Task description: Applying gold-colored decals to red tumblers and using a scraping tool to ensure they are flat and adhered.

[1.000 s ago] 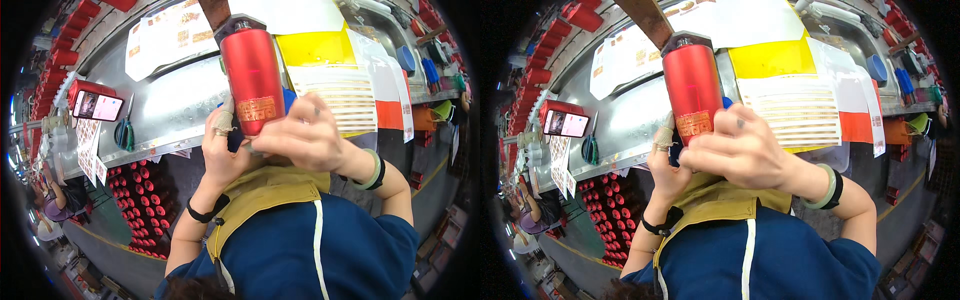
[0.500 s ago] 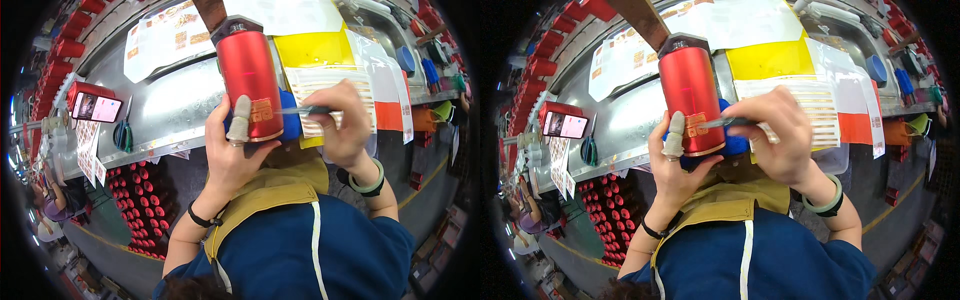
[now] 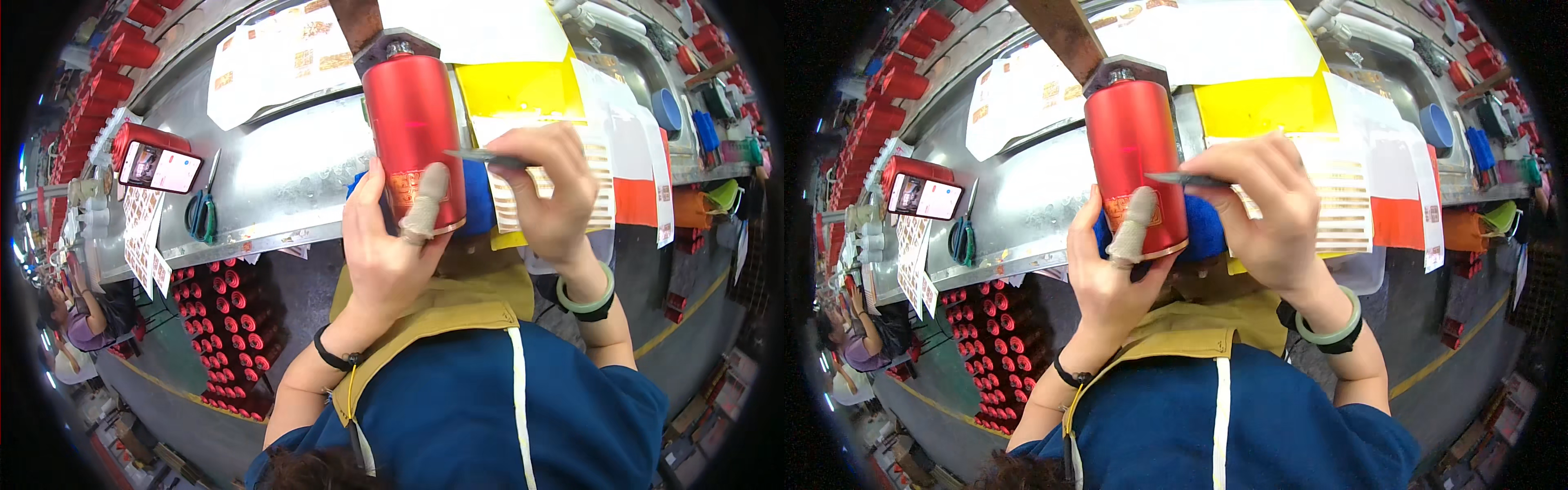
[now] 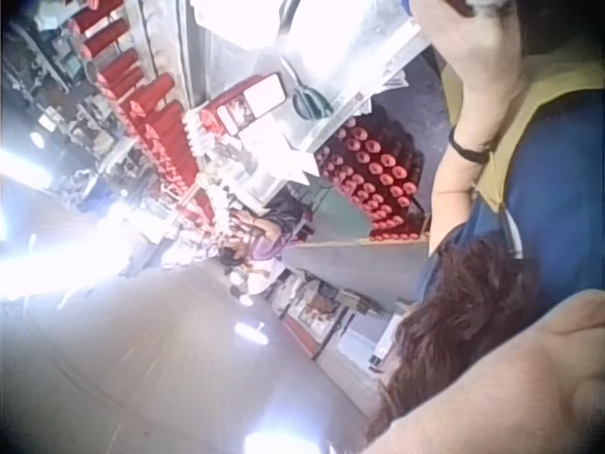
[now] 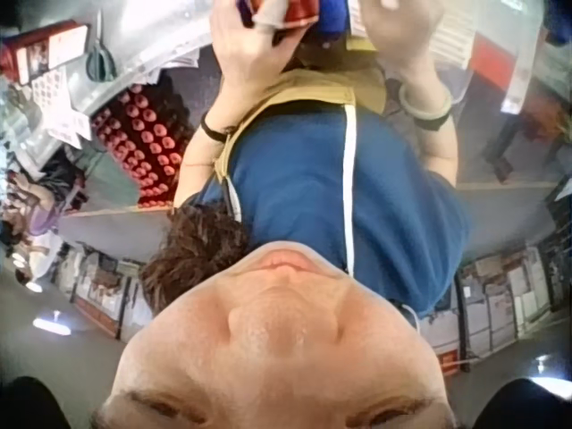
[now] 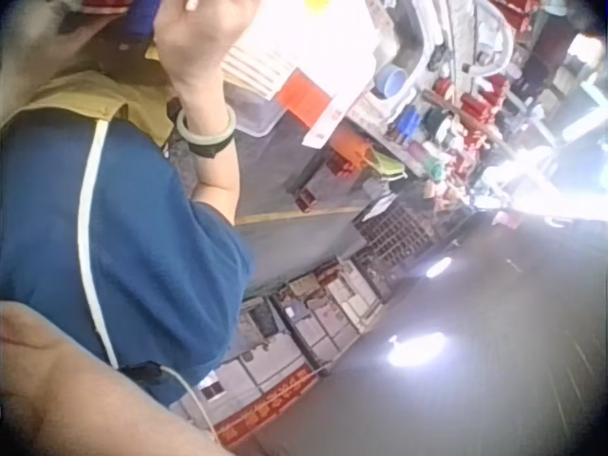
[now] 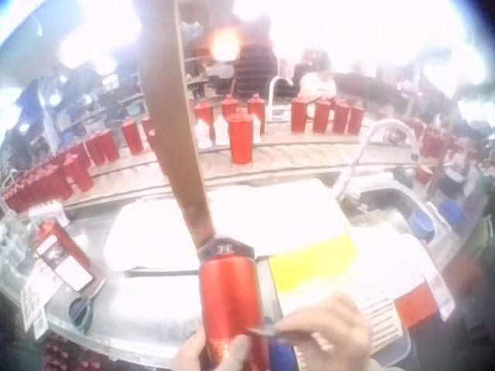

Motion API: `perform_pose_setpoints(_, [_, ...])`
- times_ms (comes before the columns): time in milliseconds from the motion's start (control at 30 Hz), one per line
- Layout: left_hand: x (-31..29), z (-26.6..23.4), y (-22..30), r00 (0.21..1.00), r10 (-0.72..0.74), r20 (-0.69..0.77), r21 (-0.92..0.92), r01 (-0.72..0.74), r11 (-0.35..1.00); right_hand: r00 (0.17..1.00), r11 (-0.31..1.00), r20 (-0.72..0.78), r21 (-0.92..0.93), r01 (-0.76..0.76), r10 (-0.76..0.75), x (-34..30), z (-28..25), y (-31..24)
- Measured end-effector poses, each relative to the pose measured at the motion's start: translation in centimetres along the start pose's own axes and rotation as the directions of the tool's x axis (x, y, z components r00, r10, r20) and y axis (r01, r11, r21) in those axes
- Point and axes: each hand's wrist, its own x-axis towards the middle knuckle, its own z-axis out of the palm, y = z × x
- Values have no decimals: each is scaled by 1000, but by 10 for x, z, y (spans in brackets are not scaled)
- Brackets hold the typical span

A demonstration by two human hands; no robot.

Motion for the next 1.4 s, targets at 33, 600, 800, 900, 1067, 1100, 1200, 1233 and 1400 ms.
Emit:
perform_pose_setpoints(33, [-1, -1, -3, 1000, -6, -10, 8, 6, 1000, 993, 993, 75, -70, 94, -88, -2, 1, 1])
perform_pose_setpoints(600, [46, -108, 64, 749, 533, 393, -458, 662, -593, 977, 979, -90, 88, -184, 191, -36, -17, 18])
perform_pose_setpoints(800, [53, -111, 87, 720, 606, 338, -98, 668, -738, 974, 978, -105, 87, -191, 199, -40, -14, 14])
perform_pose_setpoints(900, [54, -110, 90, 729, 612, 307, -18, 647, -762, 972, 976, -113, 94, -196, 206, -42, -19, 14])
perform_pose_setpoints(1067, [56, -107, 93, 767, 604, 215, 29, 613, -790, 975, 979, -106, 73, -189, 196, -44, -16, 9])
perform_pose_setpoints(1100, [56, -106, 93, 770, 601, 213, 1, 615, -789, 974, 979, -107, 70, -191, 198, -44, -17, 8])
perform_pose_setpoints(1200, [56, -106, 89, 779, 587, 222, -78, 614, -785, 969, 974, -90, 20, -227, 228, -44, -19, 4])
perform_pose_setpoints(1233, [57, -108, 87, 786, 572, 234, -132, 609, -782, 968, 972, -91, 37, -233, 235, -44, -17, 3])
perform_pose_setpoints(1400, [59, -113, 82, 803, 548, 233, -155, 587, -795, 971, 974, -83, 55, -219, 223, -40, -16, 0])
